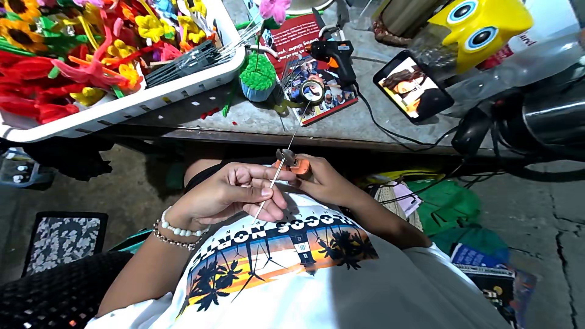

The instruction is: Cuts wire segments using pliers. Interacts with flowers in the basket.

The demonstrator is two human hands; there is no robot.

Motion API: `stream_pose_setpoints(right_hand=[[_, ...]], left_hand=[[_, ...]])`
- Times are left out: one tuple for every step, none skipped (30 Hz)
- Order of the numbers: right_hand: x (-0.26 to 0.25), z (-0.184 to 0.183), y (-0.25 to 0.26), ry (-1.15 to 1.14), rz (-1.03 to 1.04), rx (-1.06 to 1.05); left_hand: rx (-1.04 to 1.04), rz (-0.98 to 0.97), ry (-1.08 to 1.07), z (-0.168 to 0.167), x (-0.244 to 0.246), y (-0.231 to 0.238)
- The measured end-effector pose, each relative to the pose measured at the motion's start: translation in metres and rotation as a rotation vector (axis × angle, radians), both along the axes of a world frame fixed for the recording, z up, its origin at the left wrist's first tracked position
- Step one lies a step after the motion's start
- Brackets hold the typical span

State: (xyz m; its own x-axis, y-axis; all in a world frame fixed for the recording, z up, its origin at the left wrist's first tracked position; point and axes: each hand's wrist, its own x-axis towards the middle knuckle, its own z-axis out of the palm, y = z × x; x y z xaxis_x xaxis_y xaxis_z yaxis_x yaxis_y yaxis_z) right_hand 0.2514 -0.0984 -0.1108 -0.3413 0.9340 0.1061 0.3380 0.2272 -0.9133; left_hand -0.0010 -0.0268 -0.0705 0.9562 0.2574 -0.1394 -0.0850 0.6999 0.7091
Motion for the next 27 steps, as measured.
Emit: stream_pose_setpoints(right_hand=[[0.0002, -0.0005, 0.0001, 0.0, 0.005, 0.003], [0.0003, -0.0007, 0.0003, -0.001, 0.008, 0.005], [0.0003, -0.0005, 0.0004, -0.004, 0.008, 0.006], [0.0003, -0.0002, 0.0005, -0.009, 0.008, 0.005], [0.0003, 0.0, 0.0005, -0.013, 0.008, 0.004], [0.0003, -0.0002, 0.0005, -0.013, 0.006, 0.005], [0.0003, -0.0003, 0.0004, -0.009, 0.004, 0.006], [0.0003, -0.0005, 0.0003, -0.004, 0.004, 0.007], [0.0005, -0.0005, 0.0003, -0.002, 0.003, 0.008], [0.0006, -0.0005, 0.0002, 0.0, 0.002, 0.006], [0.0006, -0.0005, 0.0002, 0.003, 0.0, 0.005], [0.0004, -0.0006, 0.0003, 0.006, -0.003, 0.004], [0.0001, -0.0007, 0.0004, 0.009, -0.007, 0.005], [-0.0003, -0.0007, 0.0004, 0.011, -0.012, 0.005], [-0.0006, -0.0007, 0.0005, 0.009, -0.016, 0.007], [-0.0008, -0.0006, 0.0007, 0.006, -0.018, 0.009], [-0.0011, -0.0005, 0.0008, 0.005, -0.021, 0.012], [-0.0014, -0.0005, 0.0009, 0.006, -0.024, 0.016], [-0.0017, -0.0007, 0.001, 0.004, -0.026, 0.021], [-0.0019, -0.0009, 0.001, 0.001, -0.028, 0.023], [-0.0021, -0.0014, 0.001, 0.0, -0.033, 0.024], [-0.0022, -0.0019, 0.001, 0.001, -0.036, 0.023], [-0.0024, -0.0024, 0.0011, 0.002, -0.04, 0.021], [-0.0026, -0.0027, 0.001, 0.001, -0.044, 0.018], [-0.0029, -0.0028, 0.001, 0.0, -0.049, 0.013], [-0.0032, -0.0031, 0.0008, 0.0, -0.054, 0.01], [-0.0034, -0.0034, 0.0007, 0.002, -0.058, 0.005]], left_hand=[[0.003, 0.004, -0.001, 0.0001, -0.0001, -0.0001], [0.005, 0.008, 0.001, 0.0003, -0.0004, -0.0002], [0.008, 0.011, 0.003, 0.0007, -0.0005, -0.0003], [0.011, 0.013, 0.005, 0.0008, -0.0007, -0.0003], [0.014, 0.012, 0.005, 0.0007, -0.0007, -0.0002], [0.016, 0.01, 0.003, 0.0006, -0.0006, -0.0001], [0.015, 0.008, 0.0, 0.0006, -0.0004, 0.0], [0.011, 0.006, -0.001, 0.0007, -0.0002, 0.0], [0.008, 0.003, -0.002, 0.0007, 0.0, -0.0001], [0.005, 0.003, -0.002, 0.0008, 0.0002, -0.0002], [0.005, 0.002, -0.001, 0.0007, 0.0003, -0.0001], [0.007, 0.0, -0.003, 0.0005, 0.0004, 0.0], [0.007, 0.0, -0.005, 0.0004, 0.0005, 0.0001], [0.008, -0.001, -0.007, 0.0003, 0.0005, 0.0], [0.009, 0.0, -0.007, 0.0005, 0.0006, -0.0001], [0.009, 0.001, -0.007, 0.0005, 0.0007, -0.0003], [0.01, 0.001, -0.007, 0.0005, 0.0007, -0.0004], [0.012, 0.001, -0.007, 0.0003, 0.0006, -0.0004], [0.01, 0.004, -0.006, 0.0002, 0.0006, -0.0005], [0.008, 0.004, -0.006, 0.0003, 0.0006, -0.0005], [0.004, 0.004, -0.006, 0.0005, 0.0007, -0.0005], [0.002, 0.003, -0.004, 0.0011, 0.0009, -0.0006], [-0.001, 0.005, -0.002, 0.0015, 0.0011, -0.0007], [-0.002, 0.006, 0.001, 0.0018, 0.0012, -0.0009], [-0.003, 0.008, 0.005, 0.002, 0.0012, -0.0011], [-0.002, 0.008, 0.007, 0.0021, 0.0012, -0.0012], [-0.002, 0.008, 0.01, 0.0021, 0.0012, -0.0013]])
